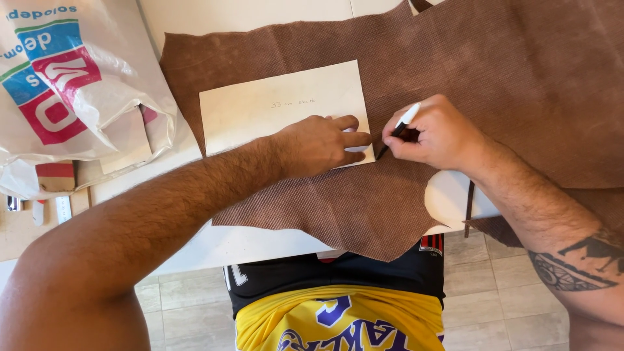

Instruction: The person marks a piece of leather using a pen and a paper template, and then cuts the leather along the marked lines using shears.

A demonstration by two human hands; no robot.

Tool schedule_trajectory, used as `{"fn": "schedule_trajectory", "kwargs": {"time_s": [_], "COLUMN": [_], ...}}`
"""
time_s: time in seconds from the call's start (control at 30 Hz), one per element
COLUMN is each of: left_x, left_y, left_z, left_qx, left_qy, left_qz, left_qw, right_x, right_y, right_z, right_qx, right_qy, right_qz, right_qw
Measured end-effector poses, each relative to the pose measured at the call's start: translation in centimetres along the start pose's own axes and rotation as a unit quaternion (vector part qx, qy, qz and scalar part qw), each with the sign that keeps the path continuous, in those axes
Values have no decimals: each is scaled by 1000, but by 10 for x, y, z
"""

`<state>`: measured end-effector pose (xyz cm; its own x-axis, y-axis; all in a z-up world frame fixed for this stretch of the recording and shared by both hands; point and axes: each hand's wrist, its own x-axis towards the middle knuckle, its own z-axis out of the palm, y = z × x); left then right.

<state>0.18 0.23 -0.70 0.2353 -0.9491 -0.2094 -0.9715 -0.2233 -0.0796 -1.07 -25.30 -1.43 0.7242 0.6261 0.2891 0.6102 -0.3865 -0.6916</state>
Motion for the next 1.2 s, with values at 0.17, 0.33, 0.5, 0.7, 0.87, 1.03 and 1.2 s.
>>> {"fn": "schedule_trajectory", "kwargs": {"time_s": [0.17, 0.33, 0.5, 0.7, 0.87, 1.03, 1.2], "left_x": [-1, 2, 21, 29, 28, 29, 29], "left_y": [1, 9, 20, 29, 32, 31, 31], "left_z": [0, 25, 67, 77, 79, 80, 76], "left_qx": [-8, -48, -56, -98, -105, -101, -109], "left_qy": [15, 121, 365, 368, 366, 377, 388], "left_qz": [-5, -45, -125, -196, -202, -200, -195], "left_qw": [1000, 990, 921, 904, 902, 899, 894], "right_x": [0, -40, -82, -85, -80, -74, -75], "right_y": [-6, -30, -82, -89, -89, -90, -90], "right_z": [-5, 1, 62, 111, 116, 113, 114], "right_qx": [-4, -14, -138, -209, -224, -226, -230], "right_qy": [29, 153, 311, 352, 350, 343, 326], "right_qz": [-20, 17, 121, 45, 35, 27, 25], "right_qw": [999, 988, 933, 911, 909, 911, 916]}}
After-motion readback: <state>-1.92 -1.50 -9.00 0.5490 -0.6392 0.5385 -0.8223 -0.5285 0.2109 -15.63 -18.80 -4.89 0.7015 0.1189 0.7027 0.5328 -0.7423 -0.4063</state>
